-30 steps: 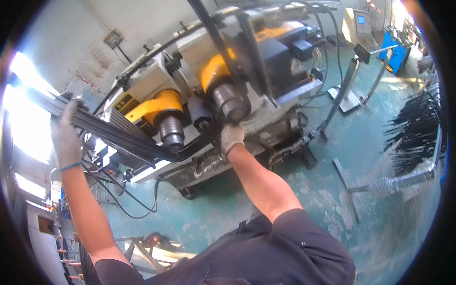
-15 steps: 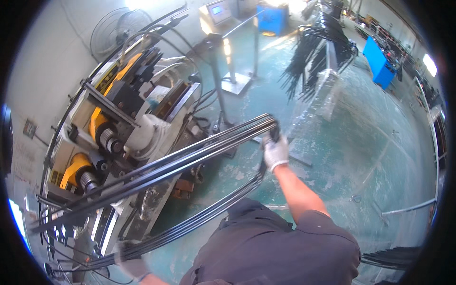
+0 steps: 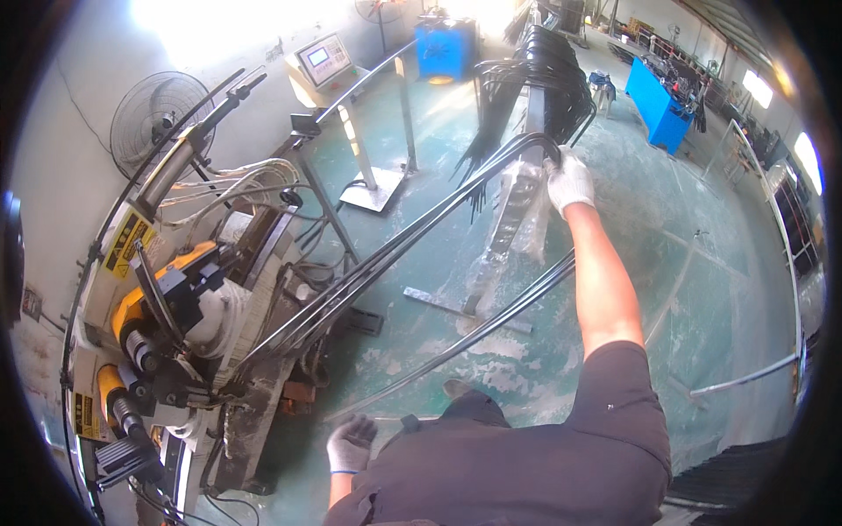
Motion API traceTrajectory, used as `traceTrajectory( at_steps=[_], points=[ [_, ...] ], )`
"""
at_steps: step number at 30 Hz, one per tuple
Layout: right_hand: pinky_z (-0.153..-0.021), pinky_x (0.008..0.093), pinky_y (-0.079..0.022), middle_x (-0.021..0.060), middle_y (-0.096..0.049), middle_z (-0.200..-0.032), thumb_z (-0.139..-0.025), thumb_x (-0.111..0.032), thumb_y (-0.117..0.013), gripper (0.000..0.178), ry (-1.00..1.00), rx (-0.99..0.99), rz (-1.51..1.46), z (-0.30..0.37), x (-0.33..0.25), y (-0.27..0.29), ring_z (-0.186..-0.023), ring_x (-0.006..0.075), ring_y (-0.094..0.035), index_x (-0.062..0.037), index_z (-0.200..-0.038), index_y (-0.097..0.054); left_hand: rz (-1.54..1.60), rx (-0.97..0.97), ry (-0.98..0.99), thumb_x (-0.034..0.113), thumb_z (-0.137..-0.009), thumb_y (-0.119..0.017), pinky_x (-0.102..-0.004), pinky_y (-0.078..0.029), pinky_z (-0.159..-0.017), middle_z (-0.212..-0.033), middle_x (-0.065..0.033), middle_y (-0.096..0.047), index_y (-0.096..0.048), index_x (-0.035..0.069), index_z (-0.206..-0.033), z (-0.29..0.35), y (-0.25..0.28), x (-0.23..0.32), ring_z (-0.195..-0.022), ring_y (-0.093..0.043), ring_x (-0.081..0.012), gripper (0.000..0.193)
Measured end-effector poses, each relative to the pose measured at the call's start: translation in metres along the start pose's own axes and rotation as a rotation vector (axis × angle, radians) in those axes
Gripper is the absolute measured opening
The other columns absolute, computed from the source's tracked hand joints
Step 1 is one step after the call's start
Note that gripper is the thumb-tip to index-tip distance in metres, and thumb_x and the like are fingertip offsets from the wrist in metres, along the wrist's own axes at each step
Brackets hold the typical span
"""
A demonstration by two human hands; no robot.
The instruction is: The person feeds long metal rods into a bending machine, bends them, and stacks the finished pieces. The person also measures a rod with a tape measure and places it on a wooden board before continuing to bend more rods.
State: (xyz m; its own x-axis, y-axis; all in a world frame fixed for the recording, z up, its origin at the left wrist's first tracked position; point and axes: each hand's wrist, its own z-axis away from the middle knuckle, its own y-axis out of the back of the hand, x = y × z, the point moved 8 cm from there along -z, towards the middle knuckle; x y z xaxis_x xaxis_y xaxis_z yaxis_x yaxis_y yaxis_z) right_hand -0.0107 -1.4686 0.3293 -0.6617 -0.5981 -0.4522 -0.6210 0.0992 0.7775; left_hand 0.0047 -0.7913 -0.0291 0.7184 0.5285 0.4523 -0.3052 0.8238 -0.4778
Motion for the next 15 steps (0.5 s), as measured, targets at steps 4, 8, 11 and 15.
traceTrajectory(
  at_steps=[4,8,11,15],
  points=[
    [-0.091,0.0509,-0.056,0.0186,-0.071,-0.111,-0.106,-0.023,-0.053,0.025,0.152,0.084,0.183,-0.075,0.072,-0.077,-0.108,0.0393,-0.069,-0.0084,-0.123,-0.064,-0.056,-0.077,-0.151,0.004,-0.092,-0.064,-0.0538,-0.056,-0.092,-0.109,-0.0203,-0.068,-0.057,0.001,-0.128,-0.007,-0.105,0.021,-0.097,-0.067,-0.039,0.037],
    [-0.089,0.0515,-0.057,0.0187,-0.07,-0.107,-0.111,-0.028,-0.038,0.035,0.249,0.04,0.495,-0.151,0.086,-0.124,-0.108,0.039,-0.069,-0.0095,-0.121,-0.065,-0.111,-0.033,-0.209,0.004,-0.092,-0.062,-0.0535,-0.058,-0.087,-0.107,-0.0203,-0.069,-0.058,0.002,-0.125,0.006,-0.139,0.016,-0.093,-0.069,-0.038,0.034],
    [-0.088,0.0526,-0.057,0.0175,-0.073,-0.104,-0.106,-0.022,-0.04,0.032,0.25,0.146,0.657,-0.227,0.093,-0.14,-0.103,0.0343,-0.071,-0.0074,-0.116,-0.067,-0.114,0.031,-0.185,0.005,-0.093,-0.061,-0.0524,-0.059,-0.082,-0.105,-0.021,-0.07,-0.058,0.001,-0.124,0.005,-0.128,0.002,-0.09,-0.07,-0.0381,0.032],
    [-0.109,0.0483,-0.047,0.0198,-0.067,-0.134,-0.109,-0.032,-0.044,0.046,0.29,0.362,0.548,-0.191,0.073,-0.155,-0.126,0.0324,-0.062,-0.0011,-0.137,-0.063,0.069,0.258,-0.205,0.007,-0.095,-0.062,-0.0479,-0.061,-0.075,-0.104,-0.0232,-0.07,-0.057,0.0,-0.126,0.027,-0.032,-0.022,-0.087,-0.072,-0.0379,0.033]
  ],
)
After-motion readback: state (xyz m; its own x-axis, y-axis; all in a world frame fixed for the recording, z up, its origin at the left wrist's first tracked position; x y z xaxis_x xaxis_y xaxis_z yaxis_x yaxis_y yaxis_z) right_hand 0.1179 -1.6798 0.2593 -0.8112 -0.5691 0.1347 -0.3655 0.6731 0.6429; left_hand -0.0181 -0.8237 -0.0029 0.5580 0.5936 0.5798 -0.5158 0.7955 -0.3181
